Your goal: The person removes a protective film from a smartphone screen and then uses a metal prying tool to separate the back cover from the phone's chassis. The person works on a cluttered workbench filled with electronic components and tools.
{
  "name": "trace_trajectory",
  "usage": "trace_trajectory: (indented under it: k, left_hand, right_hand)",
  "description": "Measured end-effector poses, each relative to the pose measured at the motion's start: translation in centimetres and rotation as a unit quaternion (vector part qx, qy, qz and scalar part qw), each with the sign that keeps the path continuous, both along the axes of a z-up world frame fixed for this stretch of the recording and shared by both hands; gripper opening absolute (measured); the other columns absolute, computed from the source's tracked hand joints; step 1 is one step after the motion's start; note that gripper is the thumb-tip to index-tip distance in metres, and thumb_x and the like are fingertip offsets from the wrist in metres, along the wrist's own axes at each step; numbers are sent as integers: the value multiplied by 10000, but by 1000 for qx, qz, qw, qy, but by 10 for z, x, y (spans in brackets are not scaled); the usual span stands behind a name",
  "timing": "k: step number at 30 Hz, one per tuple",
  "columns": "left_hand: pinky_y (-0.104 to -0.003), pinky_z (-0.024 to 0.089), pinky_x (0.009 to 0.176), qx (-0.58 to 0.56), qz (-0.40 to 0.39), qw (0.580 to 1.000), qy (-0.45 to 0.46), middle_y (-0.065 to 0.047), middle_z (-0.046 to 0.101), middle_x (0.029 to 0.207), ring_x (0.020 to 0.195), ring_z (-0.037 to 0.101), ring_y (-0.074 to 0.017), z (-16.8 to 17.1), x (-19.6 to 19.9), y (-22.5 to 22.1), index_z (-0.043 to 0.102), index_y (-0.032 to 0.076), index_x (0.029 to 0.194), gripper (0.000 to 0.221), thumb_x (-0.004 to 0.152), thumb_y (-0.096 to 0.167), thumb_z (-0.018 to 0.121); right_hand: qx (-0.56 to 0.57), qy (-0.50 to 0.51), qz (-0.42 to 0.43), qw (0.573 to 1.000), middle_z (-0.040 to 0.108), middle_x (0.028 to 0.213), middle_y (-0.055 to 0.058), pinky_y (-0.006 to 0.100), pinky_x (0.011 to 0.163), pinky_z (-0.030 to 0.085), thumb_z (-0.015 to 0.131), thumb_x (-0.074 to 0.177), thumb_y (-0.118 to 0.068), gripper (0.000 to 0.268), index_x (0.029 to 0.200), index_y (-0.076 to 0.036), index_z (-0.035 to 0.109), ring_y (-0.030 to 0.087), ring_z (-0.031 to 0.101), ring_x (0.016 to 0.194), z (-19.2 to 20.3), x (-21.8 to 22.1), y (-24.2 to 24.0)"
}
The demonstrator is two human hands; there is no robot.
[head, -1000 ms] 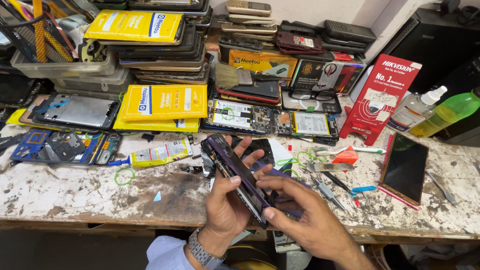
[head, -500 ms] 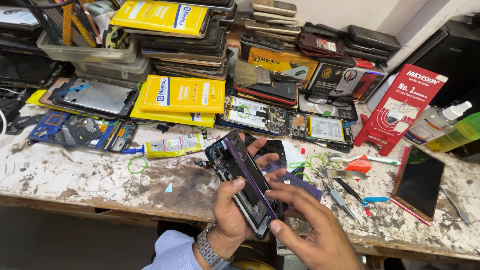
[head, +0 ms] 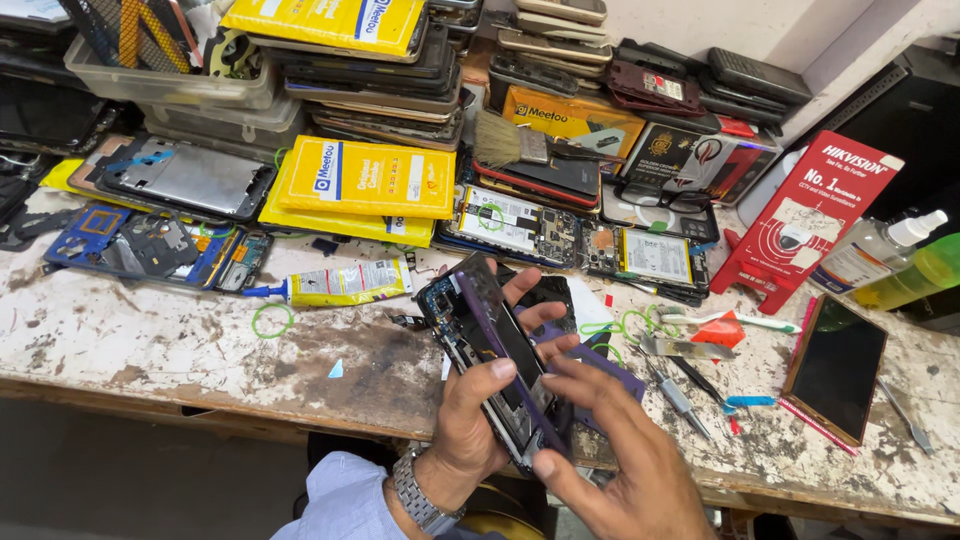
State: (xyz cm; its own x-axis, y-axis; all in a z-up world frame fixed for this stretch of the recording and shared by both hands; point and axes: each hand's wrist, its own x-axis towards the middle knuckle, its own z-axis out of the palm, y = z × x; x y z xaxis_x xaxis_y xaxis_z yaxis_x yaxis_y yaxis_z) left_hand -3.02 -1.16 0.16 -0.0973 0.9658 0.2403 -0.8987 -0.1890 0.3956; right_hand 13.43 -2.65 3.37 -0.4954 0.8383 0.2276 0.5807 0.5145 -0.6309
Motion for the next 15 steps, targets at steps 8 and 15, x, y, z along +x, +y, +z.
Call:
trace_trajectory:
  k: [8,15]
  left_hand:
    - [-459,464,1164,32,-46,997,46,-220,508,1448,1307,542,-332,-9,4,-8,261,12,1649,877,890,195,659]
    - [-372,466,1112,-28,-86,995,35,-101,532,1422,1317,536,-202,-39,13,-12,368,13,1525,624,935,42,571]
  right_hand:
    - [250,-34,124,960,378,1596,188,566,1258,243,714,846,-639,603,1169,-130,722,425,286,1533,66,-17,31]
    - [258,-113,212,936,411,1541,171,730,1214,123,706,762,-753,598,976,-197,757,425,184,1531,75,-43,54]
